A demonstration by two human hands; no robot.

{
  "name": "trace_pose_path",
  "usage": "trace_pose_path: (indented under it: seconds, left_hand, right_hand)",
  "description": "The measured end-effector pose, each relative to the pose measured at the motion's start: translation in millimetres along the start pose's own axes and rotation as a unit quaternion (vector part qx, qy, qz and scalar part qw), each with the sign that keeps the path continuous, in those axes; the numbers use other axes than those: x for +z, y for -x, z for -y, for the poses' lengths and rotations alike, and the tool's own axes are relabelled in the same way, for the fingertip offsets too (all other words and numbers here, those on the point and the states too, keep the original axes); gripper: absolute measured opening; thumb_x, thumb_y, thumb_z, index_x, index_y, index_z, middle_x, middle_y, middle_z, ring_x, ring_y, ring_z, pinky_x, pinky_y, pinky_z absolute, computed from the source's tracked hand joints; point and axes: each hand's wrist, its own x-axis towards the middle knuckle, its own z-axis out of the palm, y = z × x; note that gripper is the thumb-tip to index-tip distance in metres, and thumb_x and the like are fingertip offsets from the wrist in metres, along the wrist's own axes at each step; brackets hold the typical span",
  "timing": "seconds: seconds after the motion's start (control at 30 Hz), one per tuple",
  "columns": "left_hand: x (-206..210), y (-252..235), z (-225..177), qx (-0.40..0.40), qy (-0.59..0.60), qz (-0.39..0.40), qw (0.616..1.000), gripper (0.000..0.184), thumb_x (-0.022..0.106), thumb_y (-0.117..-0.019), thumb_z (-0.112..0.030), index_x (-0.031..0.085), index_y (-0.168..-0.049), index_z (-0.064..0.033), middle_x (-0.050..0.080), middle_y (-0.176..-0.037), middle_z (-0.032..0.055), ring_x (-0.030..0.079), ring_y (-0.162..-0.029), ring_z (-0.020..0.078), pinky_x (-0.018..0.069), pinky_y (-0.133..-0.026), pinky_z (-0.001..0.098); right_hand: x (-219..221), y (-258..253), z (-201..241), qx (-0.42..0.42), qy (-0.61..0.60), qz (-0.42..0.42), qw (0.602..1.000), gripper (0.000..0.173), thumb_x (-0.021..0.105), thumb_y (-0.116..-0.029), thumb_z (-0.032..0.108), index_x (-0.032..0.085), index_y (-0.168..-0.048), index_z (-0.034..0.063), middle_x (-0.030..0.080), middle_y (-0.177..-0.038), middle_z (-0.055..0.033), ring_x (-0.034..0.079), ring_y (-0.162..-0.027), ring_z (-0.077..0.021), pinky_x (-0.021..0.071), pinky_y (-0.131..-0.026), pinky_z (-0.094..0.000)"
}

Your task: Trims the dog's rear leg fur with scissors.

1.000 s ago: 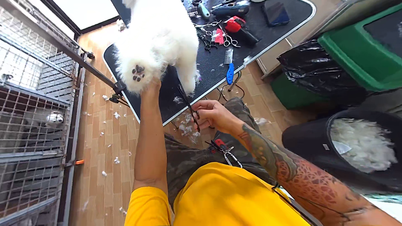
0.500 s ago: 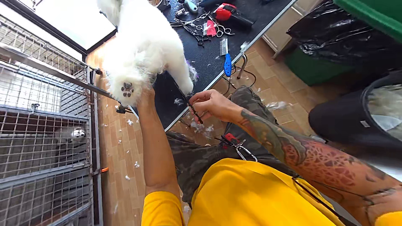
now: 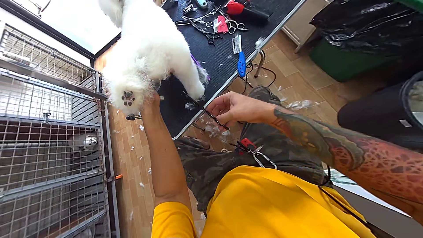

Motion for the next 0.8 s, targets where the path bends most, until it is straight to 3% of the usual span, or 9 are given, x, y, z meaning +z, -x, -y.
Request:
trace_pose_path:
  seconds: [0.13,0.3,0.4,0.57,0.63,0.7,0.8]
  left_hand:
    - [0,-5,2,0.011,0.015,0.016,1.000,0.021,0.058,-0.1016,-0.012,0.055,-0.121,-0.0041,0.064,-0.102,0.0029,0.064,-0.094,0.0101,0.0571,-0.084,0.0297]
    - [5,-7,-3,0.002,-0.001,0.022,1.000,0.022,0.053,-0.1040,-0.016,0.054,-0.123,-0.0047,0.064,-0.103,0.0036,0.063,-0.096,0.0105,0.0568,-0.085,0.0312]
    - [5,-7,-3,0.000,-0.002,0.023,1.000,0.021,0.053,-0.1042,-0.016,0.055,-0.122,-0.0049,0.064,-0.103,0.0043,0.064,-0.096,0.0118,0.0572,-0.085,0.0323]
    - [8,-12,-2,-0.015,-0.016,0.024,0.999,0.021,0.048,-0.1054,-0.011,0.051,-0.123,-0.0014,0.060,-0.104,0.0066,0.061,-0.094,0.0119,0.0554,-0.086,0.0309]
    - [8,-12,-3,-0.024,-0.020,0.022,0.999,0.021,0.047,-0.1061,-0.013,0.052,-0.123,-0.0017,0.060,-0.104,0.0068,0.061,-0.095,0.0123,0.0554,-0.086,0.0315]
    - [9,-12,-4,-0.023,-0.020,0.023,0.999,0.020,0.047,-0.1060,-0.015,0.054,-0.120,-0.0032,0.062,-0.102,0.0057,0.062,-0.093,0.0123,0.0558,-0.085,0.0320]
    - [8,-12,-2,-0.014,-0.012,0.027,0.999,0.019,0.048,-0.1058,-0.014,0.054,-0.121,-0.0035,0.062,-0.102,0.0052,0.062,-0.094,0.0117,0.0560,-0.086,0.0312]
  right_hand:
    - [-4,5,12,-0.013,0.011,0.002,1.000,0.022,0.066,-0.0906,-0.007,0.067,-0.112,-0.0018,0.072,-0.085,-0.0177,0.071,-0.067,-0.0288,0.0628,-0.062,-0.0408]
    - [-14,0,47,-0.005,0.009,0.020,1.000,0.016,0.066,-0.0977,0.014,0.069,-0.107,0.0012,0.073,-0.088,-0.0166,0.072,-0.067,-0.0288,0.0637,-0.062,-0.0434]
    - [-13,-5,59,-0.005,0.010,0.012,1.000,0.014,0.067,-0.0970,0.012,0.069,-0.104,0.0012,0.073,-0.088,-0.0161,0.073,-0.068,-0.0288,0.0641,-0.063,-0.0435]
    - [-10,-8,65,0.007,-0.005,0.000,1.000,0.018,0.069,-0.0906,-0.007,0.066,-0.108,-0.0042,0.073,-0.086,-0.0183,0.074,-0.068,-0.0295,0.0651,-0.063,-0.0423]
    - [-9,-8,63,0.001,-0.011,0.012,1.000,0.013,0.069,-0.0925,-0.002,0.067,-0.106,-0.0034,0.073,-0.084,-0.0179,0.074,-0.068,-0.0296,0.0650,-0.063,-0.0429]
    - [-10,-10,62,-0.012,-0.020,0.020,1.000,0.014,0.068,-0.0967,0.012,0.069,-0.104,-0.0005,0.072,-0.083,-0.0160,0.072,-0.065,-0.0272,0.0647,-0.061,-0.0416]
    - [-12,-13,64,-0.016,-0.025,0.009,1.000,0.012,0.068,-0.0957,0.006,0.068,-0.105,-0.0014,0.074,-0.088,-0.0174,0.073,-0.066,-0.0280,0.0650,-0.062,-0.0418]
